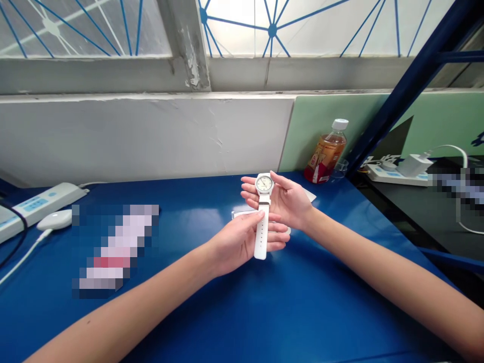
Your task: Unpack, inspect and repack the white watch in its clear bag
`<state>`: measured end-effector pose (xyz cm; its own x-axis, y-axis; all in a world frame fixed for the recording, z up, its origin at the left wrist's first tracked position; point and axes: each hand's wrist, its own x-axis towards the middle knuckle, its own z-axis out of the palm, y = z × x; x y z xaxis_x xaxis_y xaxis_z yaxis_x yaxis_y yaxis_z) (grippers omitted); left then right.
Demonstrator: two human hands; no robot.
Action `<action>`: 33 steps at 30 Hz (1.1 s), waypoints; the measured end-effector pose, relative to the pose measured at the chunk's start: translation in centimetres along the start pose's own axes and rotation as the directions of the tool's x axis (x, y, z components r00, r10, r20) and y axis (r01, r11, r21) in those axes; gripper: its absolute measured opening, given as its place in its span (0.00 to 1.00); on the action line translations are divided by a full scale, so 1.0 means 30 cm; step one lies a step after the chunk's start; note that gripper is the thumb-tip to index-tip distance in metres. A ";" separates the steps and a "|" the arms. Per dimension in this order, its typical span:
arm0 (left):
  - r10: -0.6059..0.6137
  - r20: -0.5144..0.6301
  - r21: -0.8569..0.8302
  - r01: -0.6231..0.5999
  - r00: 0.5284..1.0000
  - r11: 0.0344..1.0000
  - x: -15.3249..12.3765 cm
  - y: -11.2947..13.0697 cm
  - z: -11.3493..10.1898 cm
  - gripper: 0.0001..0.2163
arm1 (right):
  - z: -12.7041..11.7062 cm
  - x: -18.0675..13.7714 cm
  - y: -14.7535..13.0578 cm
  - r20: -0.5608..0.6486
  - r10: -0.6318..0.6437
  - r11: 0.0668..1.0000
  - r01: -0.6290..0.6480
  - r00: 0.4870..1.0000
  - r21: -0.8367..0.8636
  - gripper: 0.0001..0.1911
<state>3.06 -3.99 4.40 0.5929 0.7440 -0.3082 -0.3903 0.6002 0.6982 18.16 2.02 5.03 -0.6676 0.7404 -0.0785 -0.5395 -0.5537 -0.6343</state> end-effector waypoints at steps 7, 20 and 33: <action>0.084 0.059 -0.071 -0.080 0.995 0.994 -0.002 0.004 -0.006 0.10 | -0.010 0.000 0.001 -0.060 -0.176 0.984 0.173 0.983 -0.047 0.12; 0.089 0.082 0.053 -0.093 0.993 0.994 -0.013 -0.017 0.022 0.17 | 0.041 -0.016 0.000 0.030 -0.096 0.971 0.100 0.995 -0.219 0.11; 0.107 0.082 0.099 -0.115 0.991 0.988 0.001 -0.026 0.010 0.12 | 0.044 -0.027 -0.051 -0.008 -0.078 0.973 0.075 0.997 -0.220 0.12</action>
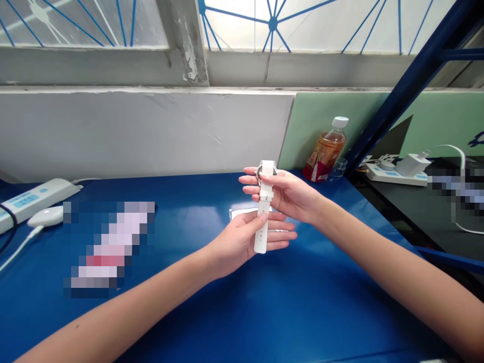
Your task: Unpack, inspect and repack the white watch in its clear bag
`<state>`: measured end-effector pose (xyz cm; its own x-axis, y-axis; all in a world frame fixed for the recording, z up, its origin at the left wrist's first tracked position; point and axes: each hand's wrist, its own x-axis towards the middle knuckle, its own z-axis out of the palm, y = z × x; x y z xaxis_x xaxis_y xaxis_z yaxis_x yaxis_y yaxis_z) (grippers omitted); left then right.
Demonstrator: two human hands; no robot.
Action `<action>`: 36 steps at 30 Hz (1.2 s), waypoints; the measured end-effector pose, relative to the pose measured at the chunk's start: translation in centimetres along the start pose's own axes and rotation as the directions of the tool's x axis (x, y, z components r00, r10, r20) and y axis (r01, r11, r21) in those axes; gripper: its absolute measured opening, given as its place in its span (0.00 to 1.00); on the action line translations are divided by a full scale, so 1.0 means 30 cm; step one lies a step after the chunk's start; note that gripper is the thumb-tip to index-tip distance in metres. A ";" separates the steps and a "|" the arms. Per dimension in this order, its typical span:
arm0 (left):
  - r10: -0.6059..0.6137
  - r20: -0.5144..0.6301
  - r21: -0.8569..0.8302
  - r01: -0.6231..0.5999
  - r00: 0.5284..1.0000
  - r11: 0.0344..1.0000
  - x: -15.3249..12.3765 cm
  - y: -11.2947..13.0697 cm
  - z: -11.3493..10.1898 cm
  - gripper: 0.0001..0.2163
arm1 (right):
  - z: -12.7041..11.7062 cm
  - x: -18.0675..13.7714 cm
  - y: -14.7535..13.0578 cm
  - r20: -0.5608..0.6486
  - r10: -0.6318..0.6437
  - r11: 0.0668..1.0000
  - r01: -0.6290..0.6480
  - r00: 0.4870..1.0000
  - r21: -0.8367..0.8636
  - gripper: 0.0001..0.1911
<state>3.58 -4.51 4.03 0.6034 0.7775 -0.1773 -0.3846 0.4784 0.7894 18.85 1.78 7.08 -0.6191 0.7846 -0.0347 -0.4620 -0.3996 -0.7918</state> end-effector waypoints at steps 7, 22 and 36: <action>-0.012 -0.008 0.021 0.013 1.000 1.000 -0.002 0.023 -0.021 0.12 | -0.001 0.007 0.002 -0.140 -0.053 0.998 0.056 0.989 0.018 0.13; 0.165 -0.038 0.032 -0.164 0.986 0.986 0.007 0.032 -0.039 0.15 | -0.022 0.024 0.017 -0.176 -0.343 0.932 0.311 0.923 -0.187 0.08; 0.211 -0.004 0.266 -0.202 0.978 0.942 -0.003 0.004 -0.049 0.13 | -0.001 0.013 0.060 -0.067 -0.300 0.886 0.252 0.952 -0.390 0.11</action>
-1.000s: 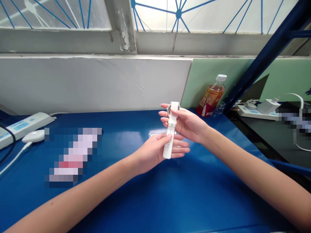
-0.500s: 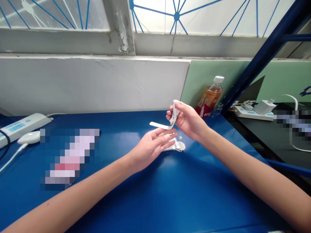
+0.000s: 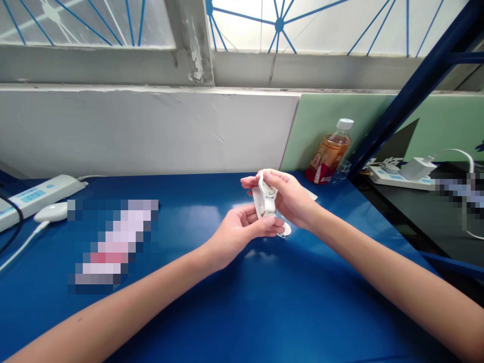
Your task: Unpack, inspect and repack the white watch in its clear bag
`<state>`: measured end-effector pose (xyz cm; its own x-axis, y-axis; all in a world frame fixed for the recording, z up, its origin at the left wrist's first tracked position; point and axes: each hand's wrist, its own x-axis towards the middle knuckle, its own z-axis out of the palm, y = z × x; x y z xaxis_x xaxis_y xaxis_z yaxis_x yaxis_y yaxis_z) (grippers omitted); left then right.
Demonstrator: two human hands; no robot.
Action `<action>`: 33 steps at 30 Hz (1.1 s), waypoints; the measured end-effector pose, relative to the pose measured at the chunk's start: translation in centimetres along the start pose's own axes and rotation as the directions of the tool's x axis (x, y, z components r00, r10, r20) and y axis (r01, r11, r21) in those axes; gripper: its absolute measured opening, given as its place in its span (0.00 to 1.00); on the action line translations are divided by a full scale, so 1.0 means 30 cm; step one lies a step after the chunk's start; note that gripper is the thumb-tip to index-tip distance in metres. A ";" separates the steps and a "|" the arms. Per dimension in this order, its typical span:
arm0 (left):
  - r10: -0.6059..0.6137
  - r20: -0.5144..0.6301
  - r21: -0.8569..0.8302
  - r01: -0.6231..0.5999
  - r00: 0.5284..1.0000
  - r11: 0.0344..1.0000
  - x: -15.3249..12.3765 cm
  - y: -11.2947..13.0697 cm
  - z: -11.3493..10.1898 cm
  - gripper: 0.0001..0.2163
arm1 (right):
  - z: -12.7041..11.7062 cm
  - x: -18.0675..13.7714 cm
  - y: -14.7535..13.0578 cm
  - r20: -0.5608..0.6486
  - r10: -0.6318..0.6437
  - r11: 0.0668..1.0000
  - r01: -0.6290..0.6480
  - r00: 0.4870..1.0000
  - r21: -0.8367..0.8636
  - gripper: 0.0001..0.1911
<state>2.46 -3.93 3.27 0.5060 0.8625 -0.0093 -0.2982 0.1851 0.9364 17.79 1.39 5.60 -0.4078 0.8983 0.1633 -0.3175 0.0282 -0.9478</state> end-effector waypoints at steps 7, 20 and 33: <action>-0.015 -0.023 0.026 0.016 1.000 1.000 -0.001 0.001 0.006 0.09 | 0.008 0.000 0.000 0.015 0.079 0.985 -0.081 0.997 0.150 0.08; -0.092 0.023 0.037 0.091 0.996 0.995 -0.010 0.000 0.044 0.19 | 0.004 -0.008 -0.029 0.287 0.222 0.919 -0.298 0.932 0.256 0.21; -0.179 -0.081 -0.027 0.177 0.981 0.984 -0.003 0.009 0.032 0.18 | 0.014 -0.021 -0.067 0.333 0.118 0.984 -0.156 0.936 0.089 0.25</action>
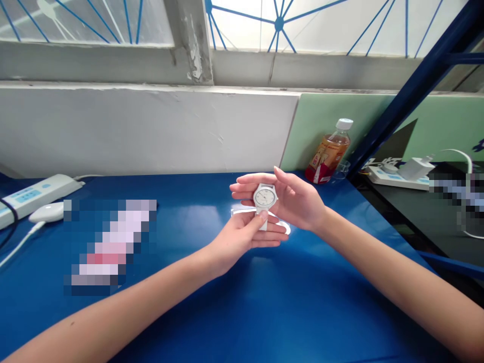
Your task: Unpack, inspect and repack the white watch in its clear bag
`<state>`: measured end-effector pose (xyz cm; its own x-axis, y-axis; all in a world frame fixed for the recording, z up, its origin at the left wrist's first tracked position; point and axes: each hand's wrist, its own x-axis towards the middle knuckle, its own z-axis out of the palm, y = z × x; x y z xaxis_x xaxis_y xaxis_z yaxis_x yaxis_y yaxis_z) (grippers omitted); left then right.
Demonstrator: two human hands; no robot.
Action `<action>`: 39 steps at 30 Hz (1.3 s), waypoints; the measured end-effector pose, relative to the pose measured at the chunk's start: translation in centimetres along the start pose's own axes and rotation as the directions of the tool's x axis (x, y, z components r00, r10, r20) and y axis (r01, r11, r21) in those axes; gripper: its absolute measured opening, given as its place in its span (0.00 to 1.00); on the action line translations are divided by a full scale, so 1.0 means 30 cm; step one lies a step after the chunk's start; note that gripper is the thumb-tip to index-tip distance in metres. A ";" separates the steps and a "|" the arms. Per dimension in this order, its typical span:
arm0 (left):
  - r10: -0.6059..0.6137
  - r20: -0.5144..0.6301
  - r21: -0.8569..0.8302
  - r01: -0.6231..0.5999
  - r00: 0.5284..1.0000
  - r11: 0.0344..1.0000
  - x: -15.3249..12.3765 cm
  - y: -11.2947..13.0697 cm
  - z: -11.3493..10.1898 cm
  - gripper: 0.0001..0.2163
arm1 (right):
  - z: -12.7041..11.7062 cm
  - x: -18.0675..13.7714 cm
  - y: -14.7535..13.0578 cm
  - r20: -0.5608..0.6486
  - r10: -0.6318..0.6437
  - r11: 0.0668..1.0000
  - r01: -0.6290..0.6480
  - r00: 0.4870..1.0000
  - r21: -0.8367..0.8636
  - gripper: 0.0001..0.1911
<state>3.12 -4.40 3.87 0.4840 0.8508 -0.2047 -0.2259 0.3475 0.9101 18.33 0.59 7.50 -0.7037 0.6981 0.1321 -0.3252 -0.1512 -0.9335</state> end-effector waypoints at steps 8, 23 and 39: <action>-0.072 0.110 -0.088 0.082 0.991 0.993 0.000 -0.006 -0.011 0.18 | -0.004 0.018 0.041 -0.197 0.126 0.989 -0.108 0.972 0.102 0.19; 0.490 -0.149 0.581 -0.325 0.859 0.746 0.013 0.048 -0.065 0.09 | -0.048 -0.002 0.037 -0.334 -0.378 0.768 0.091 0.863 -0.634 0.19; 0.494 0.384 0.910 -0.410 0.780 -0.060 0.039 -0.033 -0.148 0.23 | -0.034 -0.198 0.160 -0.384 -0.419 0.659 -0.015 0.823 -0.752 0.11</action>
<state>0.15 -2.00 1.14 0.5908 0.6840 0.4279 0.5845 -0.7285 0.3573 21.60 -3.58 1.90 -0.2005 0.9065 0.3716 0.2713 0.4158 -0.8681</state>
